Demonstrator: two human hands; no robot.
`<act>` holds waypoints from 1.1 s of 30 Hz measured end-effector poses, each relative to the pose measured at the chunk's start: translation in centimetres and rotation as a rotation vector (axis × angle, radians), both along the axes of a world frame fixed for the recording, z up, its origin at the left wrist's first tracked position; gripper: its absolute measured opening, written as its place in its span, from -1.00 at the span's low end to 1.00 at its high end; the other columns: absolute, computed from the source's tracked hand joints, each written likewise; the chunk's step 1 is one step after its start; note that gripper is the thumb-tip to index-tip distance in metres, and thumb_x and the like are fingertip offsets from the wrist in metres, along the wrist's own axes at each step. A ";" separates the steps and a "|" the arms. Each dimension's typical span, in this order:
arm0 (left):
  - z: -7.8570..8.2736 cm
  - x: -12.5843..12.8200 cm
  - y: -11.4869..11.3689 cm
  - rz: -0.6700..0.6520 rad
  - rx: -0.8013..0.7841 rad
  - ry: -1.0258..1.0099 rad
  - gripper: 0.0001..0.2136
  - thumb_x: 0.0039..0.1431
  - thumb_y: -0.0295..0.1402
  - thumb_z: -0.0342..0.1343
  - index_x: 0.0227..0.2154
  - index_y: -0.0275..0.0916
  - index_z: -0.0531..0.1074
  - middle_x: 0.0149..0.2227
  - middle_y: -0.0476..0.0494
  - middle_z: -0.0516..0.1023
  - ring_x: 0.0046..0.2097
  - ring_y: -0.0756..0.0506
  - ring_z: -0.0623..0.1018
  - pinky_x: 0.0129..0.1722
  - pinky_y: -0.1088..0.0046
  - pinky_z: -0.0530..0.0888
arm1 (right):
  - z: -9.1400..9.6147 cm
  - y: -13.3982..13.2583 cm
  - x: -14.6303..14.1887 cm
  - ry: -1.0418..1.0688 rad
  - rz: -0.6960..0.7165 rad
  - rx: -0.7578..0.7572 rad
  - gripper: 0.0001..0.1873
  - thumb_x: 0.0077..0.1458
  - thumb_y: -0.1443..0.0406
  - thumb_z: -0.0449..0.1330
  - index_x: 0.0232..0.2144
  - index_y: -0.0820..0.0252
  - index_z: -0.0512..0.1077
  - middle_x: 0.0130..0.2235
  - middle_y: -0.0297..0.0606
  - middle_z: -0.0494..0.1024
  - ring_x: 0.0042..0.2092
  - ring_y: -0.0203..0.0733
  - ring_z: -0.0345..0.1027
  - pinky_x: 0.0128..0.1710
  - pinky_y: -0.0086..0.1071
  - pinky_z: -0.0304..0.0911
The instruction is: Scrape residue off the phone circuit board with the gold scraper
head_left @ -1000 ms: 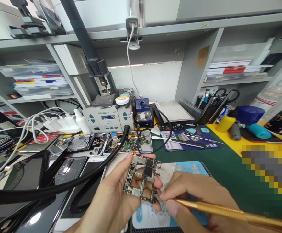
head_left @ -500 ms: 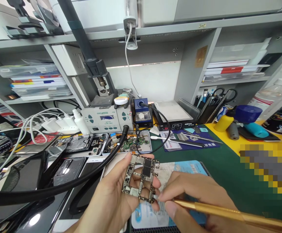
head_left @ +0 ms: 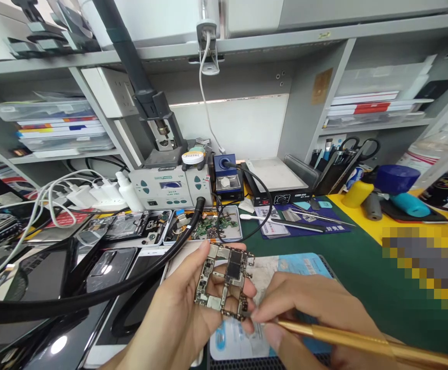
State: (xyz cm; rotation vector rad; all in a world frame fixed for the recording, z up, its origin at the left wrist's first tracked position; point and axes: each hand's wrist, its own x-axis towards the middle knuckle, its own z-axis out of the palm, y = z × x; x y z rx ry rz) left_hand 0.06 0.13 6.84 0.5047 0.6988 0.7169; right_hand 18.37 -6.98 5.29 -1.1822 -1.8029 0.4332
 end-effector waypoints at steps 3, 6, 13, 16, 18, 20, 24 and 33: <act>0.0 0.0 -0.1 -0.006 0.003 -0.006 -0.69 0.34 -0.19 0.11 0.03 -0.20 0.53 -0.28 -0.14 0.66 -0.30 -0.14 0.63 -0.28 0.37 0.55 | 0.2 0.2 0.1 -0.002 0.001 -0.002 -0.71 0.12 0.49 0.15 -0.26 -0.07 0.45 -0.30 -0.56 0.63 -0.30 -0.35 0.57 -0.35 -0.55 0.40; -0.2 0.1 0.0 -0.018 0.005 -0.011 -0.69 0.35 -0.19 0.10 0.03 -0.21 0.52 -0.28 -0.15 0.65 -0.31 -0.14 0.62 -0.31 0.38 0.55 | 0.3 0.4 0.2 0.002 0.021 -0.019 -0.72 0.11 0.50 0.16 -0.30 -0.05 0.44 -0.33 -0.57 0.60 -0.35 -0.38 0.55 -0.35 -0.56 0.39; -0.2 0.0 0.0 -0.005 0.012 0.003 -0.70 0.34 -0.20 0.11 0.03 -0.20 0.52 -0.24 -0.15 0.65 -0.31 -0.12 0.62 -0.34 0.41 0.55 | 0.1 0.1 0.4 -0.005 0.036 -0.017 -0.75 0.14 0.47 0.15 -0.31 -0.04 0.45 -0.37 -0.54 0.57 -0.34 -0.37 0.54 -0.31 -0.55 0.39; -0.1 0.1 0.0 -0.004 0.010 0.001 -0.69 0.35 -0.20 0.10 0.05 -0.20 0.51 -0.22 -0.16 0.65 -0.30 -0.13 0.62 -0.34 0.40 0.55 | 0.4 0.2 0.4 -0.019 0.031 -0.035 -0.76 0.14 0.46 0.14 -0.31 -0.02 0.46 -0.37 -0.52 0.57 -0.35 -0.36 0.54 -0.31 -0.53 0.40; -0.2 0.2 0.0 -0.003 0.012 -0.003 -0.69 0.36 -0.20 0.09 0.06 -0.20 0.50 -0.21 -0.17 0.64 -0.29 -0.13 0.62 -0.34 0.40 0.55 | 0.6 0.3 0.4 -0.014 0.033 -0.048 -0.73 0.12 0.48 0.13 -0.32 -0.02 0.48 -0.38 -0.54 0.58 -0.37 -0.37 0.53 -0.34 -0.54 0.40; -0.2 0.2 0.0 -0.008 0.014 -0.008 -0.69 0.36 -0.20 0.08 0.06 -0.20 0.50 -0.22 -0.17 0.64 -0.29 -0.13 0.62 -0.34 0.41 0.55 | 0.9 0.3 0.5 -0.001 0.034 -0.079 -0.70 0.06 0.52 0.15 -0.34 -0.03 0.49 -0.39 -0.57 0.58 -0.42 -0.40 0.50 -0.42 -0.59 0.37; -0.3 0.0 -0.2 -0.034 0.022 -0.020 -0.67 0.37 -0.19 0.06 0.08 -0.20 0.48 -0.26 -0.18 0.64 -0.28 -0.14 0.62 -0.34 0.40 0.54 | 1.4 0.6 0.6 0.064 0.045 -0.156 -0.69 -0.01 0.53 0.19 -0.39 -0.03 0.50 -0.38 -0.63 0.62 -0.51 -0.48 0.44 -0.56 -0.69 0.31; -0.1 0.3 -0.2 -0.018 0.002 -0.019 -0.67 0.37 -0.18 0.06 0.08 -0.19 0.49 -0.28 -0.18 0.63 -0.28 -0.15 0.62 -0.31 0.38 0.55 | 1.6 0.8 0.2 0.044 -0.007 -0.182 -0.75 0.01 0.47 0.19 -0.43 -0.02 0.53 -0.43 -0.57 0.64 -0.54 -0.43 0.47 -0.61 -0.67 0.31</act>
